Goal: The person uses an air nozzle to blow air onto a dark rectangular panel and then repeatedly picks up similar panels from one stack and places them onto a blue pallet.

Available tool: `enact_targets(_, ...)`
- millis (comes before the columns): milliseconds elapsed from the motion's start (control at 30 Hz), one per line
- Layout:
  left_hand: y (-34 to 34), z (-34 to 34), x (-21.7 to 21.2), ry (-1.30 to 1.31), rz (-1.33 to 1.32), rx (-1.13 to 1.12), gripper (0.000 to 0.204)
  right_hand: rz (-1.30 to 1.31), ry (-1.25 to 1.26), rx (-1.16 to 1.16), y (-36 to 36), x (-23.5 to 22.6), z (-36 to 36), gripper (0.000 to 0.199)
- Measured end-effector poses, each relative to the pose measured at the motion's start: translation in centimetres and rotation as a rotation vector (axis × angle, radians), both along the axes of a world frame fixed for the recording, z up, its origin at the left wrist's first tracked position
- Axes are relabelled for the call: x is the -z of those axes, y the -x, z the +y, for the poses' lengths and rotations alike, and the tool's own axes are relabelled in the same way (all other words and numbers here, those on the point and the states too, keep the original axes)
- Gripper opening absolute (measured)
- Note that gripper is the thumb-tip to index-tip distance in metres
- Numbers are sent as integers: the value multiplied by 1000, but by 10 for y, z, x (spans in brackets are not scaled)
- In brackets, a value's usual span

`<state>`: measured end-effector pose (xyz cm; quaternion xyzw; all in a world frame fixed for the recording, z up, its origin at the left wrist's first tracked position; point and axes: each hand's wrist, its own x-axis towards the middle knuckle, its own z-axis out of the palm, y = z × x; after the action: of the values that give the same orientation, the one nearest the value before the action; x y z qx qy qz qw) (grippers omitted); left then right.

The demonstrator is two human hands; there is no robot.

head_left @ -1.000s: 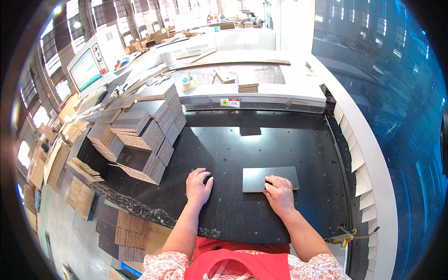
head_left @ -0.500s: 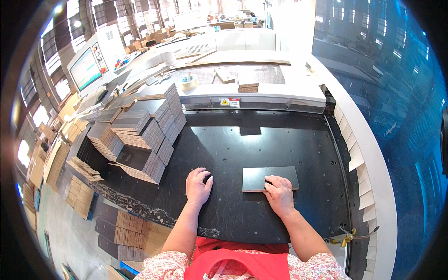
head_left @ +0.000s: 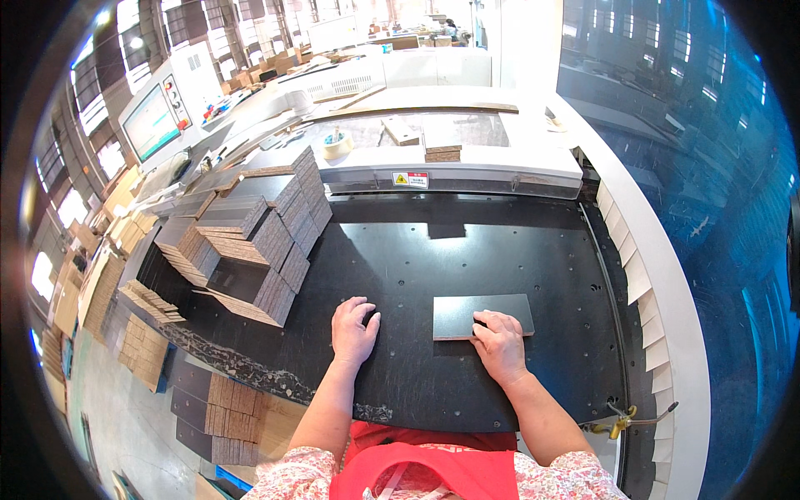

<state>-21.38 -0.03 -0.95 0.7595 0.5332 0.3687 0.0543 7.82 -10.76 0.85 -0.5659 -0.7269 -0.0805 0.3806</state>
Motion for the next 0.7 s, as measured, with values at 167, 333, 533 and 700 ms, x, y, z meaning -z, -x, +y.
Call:
enact_targets(167,0,1,0,-6,2,5,23,-6,1,2,-1,-1,0,22)
enact_targets(333,0,0,1,-9,11,-5,23,-3,7,1,0,0,0,22)
enact_targets(533,-1,0,-1,-11,-9,-1,22,-38,-7,11,-2,4,0,24)
enact_targets(700,0,-1,-1,-9,13,-10,22,-30,2,13,-1,2,0,25)
